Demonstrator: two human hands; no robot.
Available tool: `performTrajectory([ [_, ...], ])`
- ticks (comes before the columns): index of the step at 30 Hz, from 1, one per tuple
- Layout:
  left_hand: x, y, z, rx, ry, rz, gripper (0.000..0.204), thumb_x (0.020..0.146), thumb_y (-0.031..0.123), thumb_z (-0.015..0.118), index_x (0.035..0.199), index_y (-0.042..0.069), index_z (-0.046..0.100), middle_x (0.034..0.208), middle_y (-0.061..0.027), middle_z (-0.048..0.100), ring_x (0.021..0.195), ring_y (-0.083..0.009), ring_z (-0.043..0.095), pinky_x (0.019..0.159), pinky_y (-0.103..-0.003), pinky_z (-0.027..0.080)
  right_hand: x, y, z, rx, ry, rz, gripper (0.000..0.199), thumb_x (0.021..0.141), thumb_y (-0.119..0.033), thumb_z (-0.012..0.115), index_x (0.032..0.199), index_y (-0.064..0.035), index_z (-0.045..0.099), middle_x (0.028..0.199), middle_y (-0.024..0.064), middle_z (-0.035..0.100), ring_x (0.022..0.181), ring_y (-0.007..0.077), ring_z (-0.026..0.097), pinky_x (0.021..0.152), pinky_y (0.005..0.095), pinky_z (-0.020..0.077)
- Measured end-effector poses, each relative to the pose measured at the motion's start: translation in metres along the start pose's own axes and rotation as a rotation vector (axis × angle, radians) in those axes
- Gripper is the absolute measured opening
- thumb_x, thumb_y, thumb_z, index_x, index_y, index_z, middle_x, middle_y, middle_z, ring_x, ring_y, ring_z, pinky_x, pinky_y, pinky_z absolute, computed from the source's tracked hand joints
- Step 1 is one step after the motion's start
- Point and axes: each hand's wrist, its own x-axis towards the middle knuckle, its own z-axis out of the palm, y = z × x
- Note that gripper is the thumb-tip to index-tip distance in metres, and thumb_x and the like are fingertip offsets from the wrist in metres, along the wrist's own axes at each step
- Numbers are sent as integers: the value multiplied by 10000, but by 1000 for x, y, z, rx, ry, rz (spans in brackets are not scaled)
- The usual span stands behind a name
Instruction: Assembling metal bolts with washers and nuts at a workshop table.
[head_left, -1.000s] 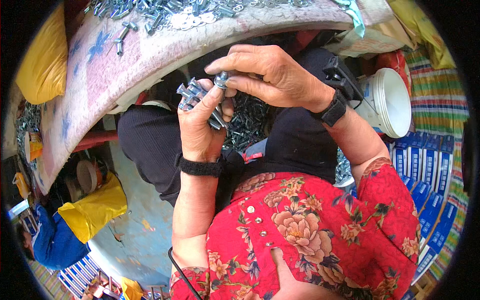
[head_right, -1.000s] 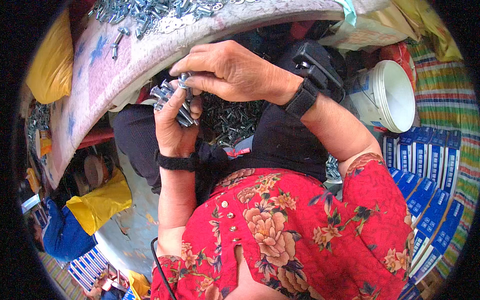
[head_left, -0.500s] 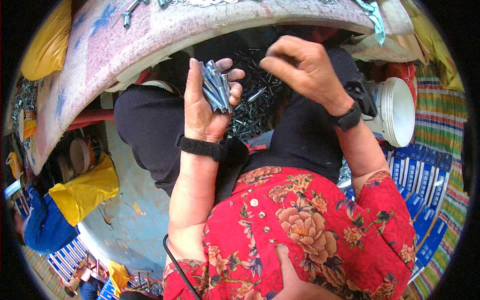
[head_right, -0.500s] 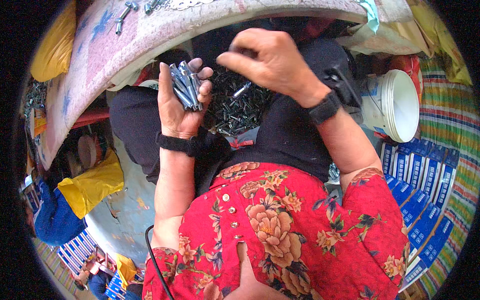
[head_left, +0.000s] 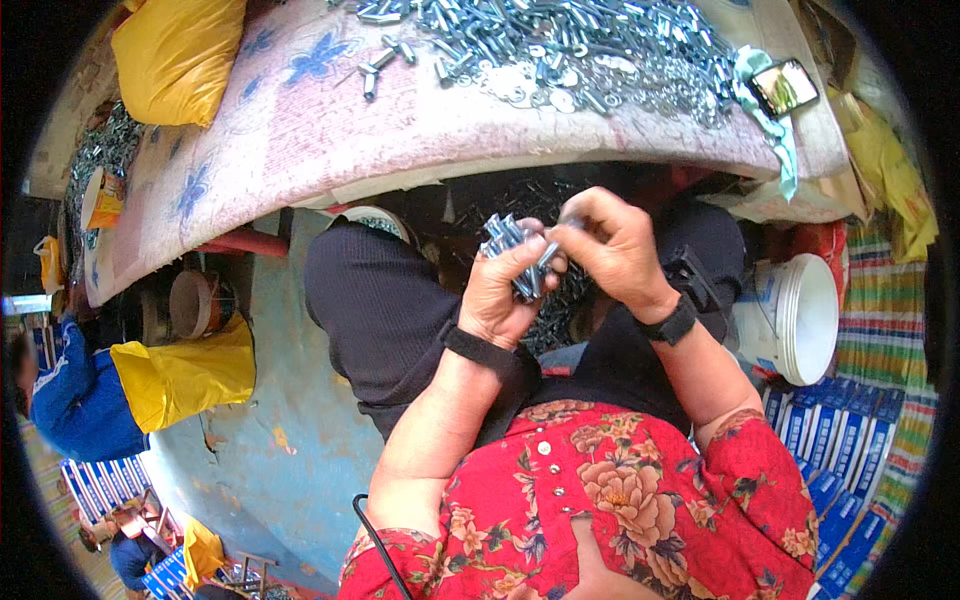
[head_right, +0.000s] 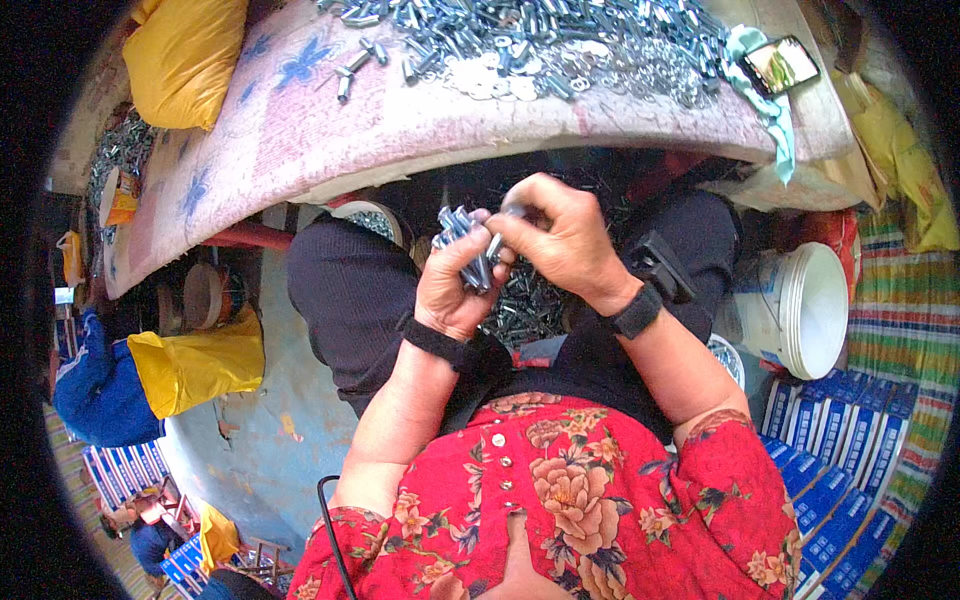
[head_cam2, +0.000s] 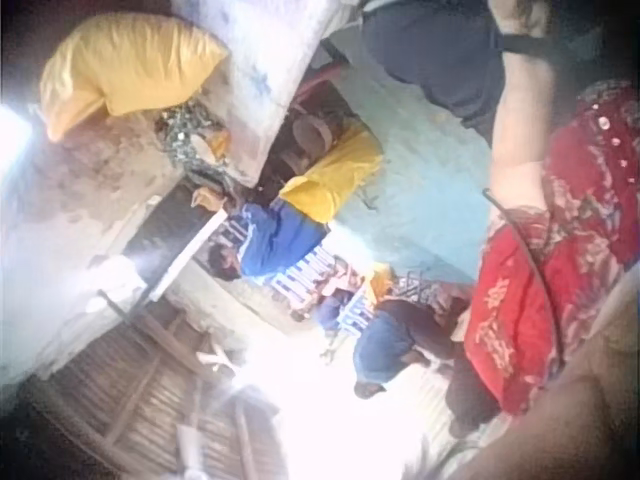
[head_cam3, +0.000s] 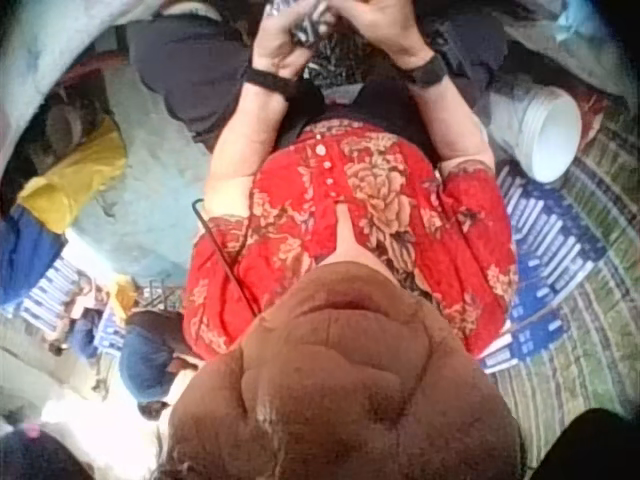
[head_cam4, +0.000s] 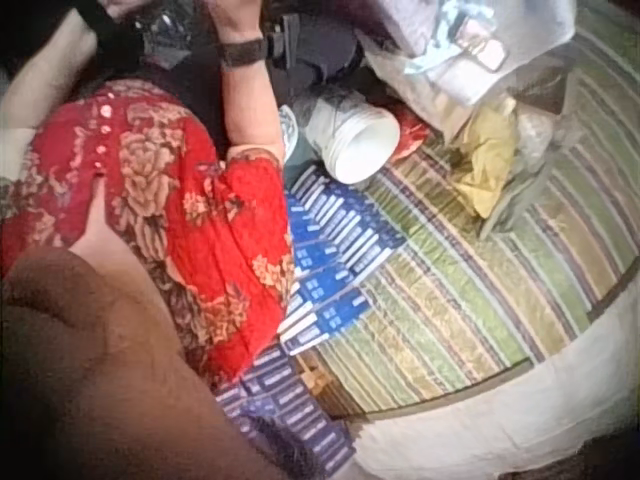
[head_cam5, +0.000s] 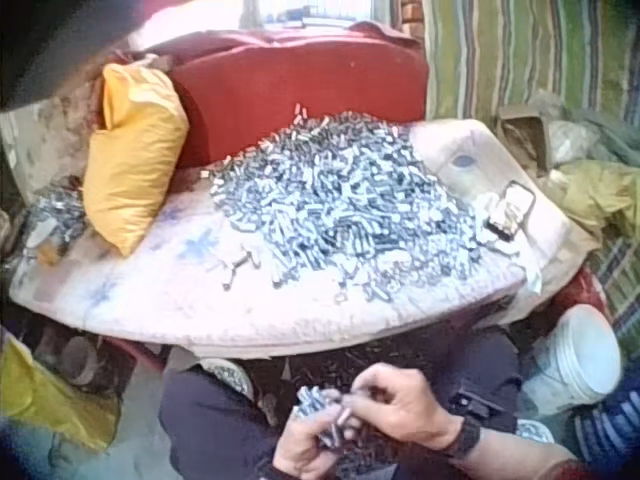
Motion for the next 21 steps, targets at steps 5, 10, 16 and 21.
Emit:
performTrajectory([
  [5,-5,6,10,-42,37,110,201,729,36,627,898,55,519,744,-90,582,635,-211,587,488,-262,469,18,-19,-10,333,-65,-164,154,853,-84,508,966,-2,442,703,31,586,601,70,548,538,204,434],
  [10,2,18,13,108,-36,266,195,752,58,616,913,77,509,675,-46,514,573,-168,485,462,-226,388,44,-27,-12,-396,-123,-196,191,803,-87,549,951,-16,451,571,82,520,514,148,543,492,314,407],
  [16,7,27,11,207,109,329,153,753,33,617,867,68,522,763,-60,581,582,-151,569,429,-217,392,68,-30,-11,-786,-490,-549,218,680,-168,636,818,-38,528,633,149,563,622,313,581,527,399,439],
  [21,3,40,0,187,27,290,209,728,49,651,892,29,523,769,-73,595,569,-146,582,443,-208,436,88,-45,14,-1057,-652,-495,472,662,-214,675,1042,-74,431,540,141,524,518,332,548,448,394,409],
])
